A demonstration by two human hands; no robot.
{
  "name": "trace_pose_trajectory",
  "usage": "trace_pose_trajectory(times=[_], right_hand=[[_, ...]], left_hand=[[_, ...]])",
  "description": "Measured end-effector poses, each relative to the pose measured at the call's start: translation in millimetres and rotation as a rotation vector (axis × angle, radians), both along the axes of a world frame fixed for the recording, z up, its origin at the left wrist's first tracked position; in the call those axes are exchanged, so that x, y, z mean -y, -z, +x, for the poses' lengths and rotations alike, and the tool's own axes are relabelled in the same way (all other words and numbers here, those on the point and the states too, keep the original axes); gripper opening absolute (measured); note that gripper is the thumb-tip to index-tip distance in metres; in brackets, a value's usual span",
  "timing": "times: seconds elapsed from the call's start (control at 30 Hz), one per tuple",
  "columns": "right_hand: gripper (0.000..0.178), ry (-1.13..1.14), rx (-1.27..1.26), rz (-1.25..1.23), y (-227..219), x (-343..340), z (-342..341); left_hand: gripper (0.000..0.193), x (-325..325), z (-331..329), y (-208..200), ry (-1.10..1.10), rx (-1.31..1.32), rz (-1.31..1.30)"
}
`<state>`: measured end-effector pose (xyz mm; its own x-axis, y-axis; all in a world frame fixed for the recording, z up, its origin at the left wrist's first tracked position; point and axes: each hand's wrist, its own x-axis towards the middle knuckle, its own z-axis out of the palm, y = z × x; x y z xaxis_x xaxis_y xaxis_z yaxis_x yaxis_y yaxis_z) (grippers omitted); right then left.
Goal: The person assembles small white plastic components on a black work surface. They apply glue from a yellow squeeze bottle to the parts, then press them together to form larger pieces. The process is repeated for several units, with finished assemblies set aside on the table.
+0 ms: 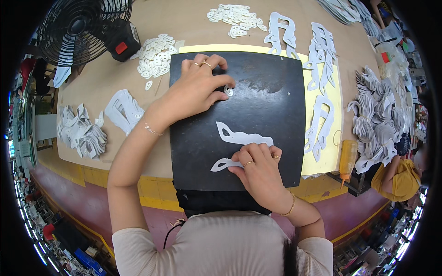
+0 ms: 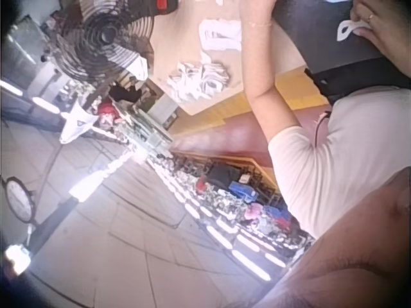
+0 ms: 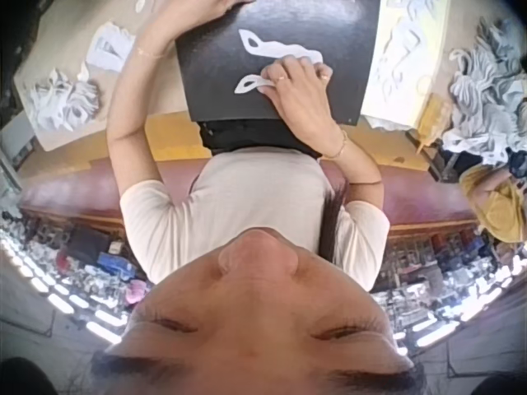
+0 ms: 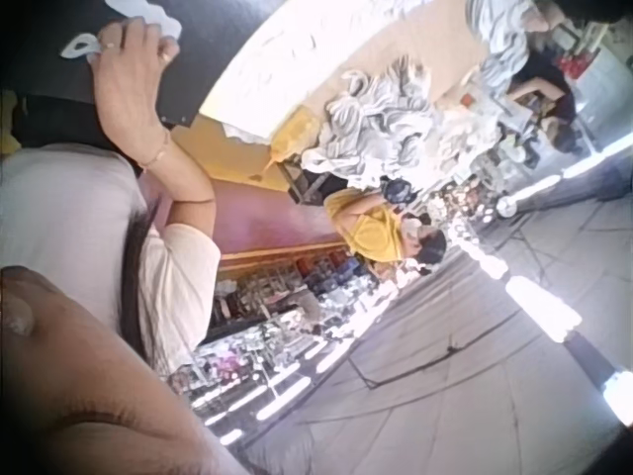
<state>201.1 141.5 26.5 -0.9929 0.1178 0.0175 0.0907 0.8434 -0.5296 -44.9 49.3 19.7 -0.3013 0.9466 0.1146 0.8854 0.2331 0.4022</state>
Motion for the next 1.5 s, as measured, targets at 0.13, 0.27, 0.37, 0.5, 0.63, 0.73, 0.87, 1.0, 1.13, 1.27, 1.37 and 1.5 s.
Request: trace_pose_trajectory(times=[0.13,0.27,0.37,0.5,0.63,0.73,0.87,1.0,1.13,1.27,1.37,1.5], right_hand=[[0.031,0.000,-0.009,-0.007,-0.7,-1.0,-0.3],[0.033,0.007,-0.039,-0.033,0.4,-1.9,-1.3],[0.037,0.007,-0.030,-0.019,0.9,-2.4,-0.8],[0.036,0.000,-0.030,-0.022,1.5,-2.4,-1.0],[0.034,-0.013,-0.024,-0.034,1.3,-2.2,0.1],[0.033,-0.014,-0.009,-0.032,0.8,-2.7,1.0],[0.034,-0.009,0.002,-0.024,-0.2,-3.1,0.6],[0.034,-0.020,-0.025,-0.033,-1.5,-5.5,-0.3],[0.034,0.002,-0.052,-0.029,-0.9,-10.8,1.0],[0.034,0.010,-0.037,-0.027,-0.9,-9.3,0.9],[0.027,0.022,-0.086,-0.019,1.7,-2.2,-1.2],[0.021,0.035,-0.044,-0.016,3.3,0.5,-2.1]], left_hand=[[0.020,15.2,5.0,1.4,-0.033,0.038,-0.028],[0.020,36.3,17.5,2.7,-0.083,0.083,-0.016],[0.024,48.7,26.4,7.5,-0.125,0.110,0.014],[0.028,40.6,25.5,6.4,-0.142,0.147,0.036],[0.029,31.4,13.0,6.9,-0.010,0.039,0.010],[0.026,31.2,10.1,2.6,0.017,0.060,-0.021],[0.020,42.2,11.8,-4.1,0.000,0.059,-0.067],[0.018,53.8,12.7,-2.7,-0.031,0.085,-0.054],[0.020,61.0,14.2,-9.2,-0.049,0.094,-0.084],[0.022,76.5,23.2,-11.9,-0.093,0.090,-0.103],[0.024,91.8,41.2,-12.8,-0.157,0.043,-0.102],[0.028,102.7,85.4,-9.6,-0.331,0.126,-0.032]])
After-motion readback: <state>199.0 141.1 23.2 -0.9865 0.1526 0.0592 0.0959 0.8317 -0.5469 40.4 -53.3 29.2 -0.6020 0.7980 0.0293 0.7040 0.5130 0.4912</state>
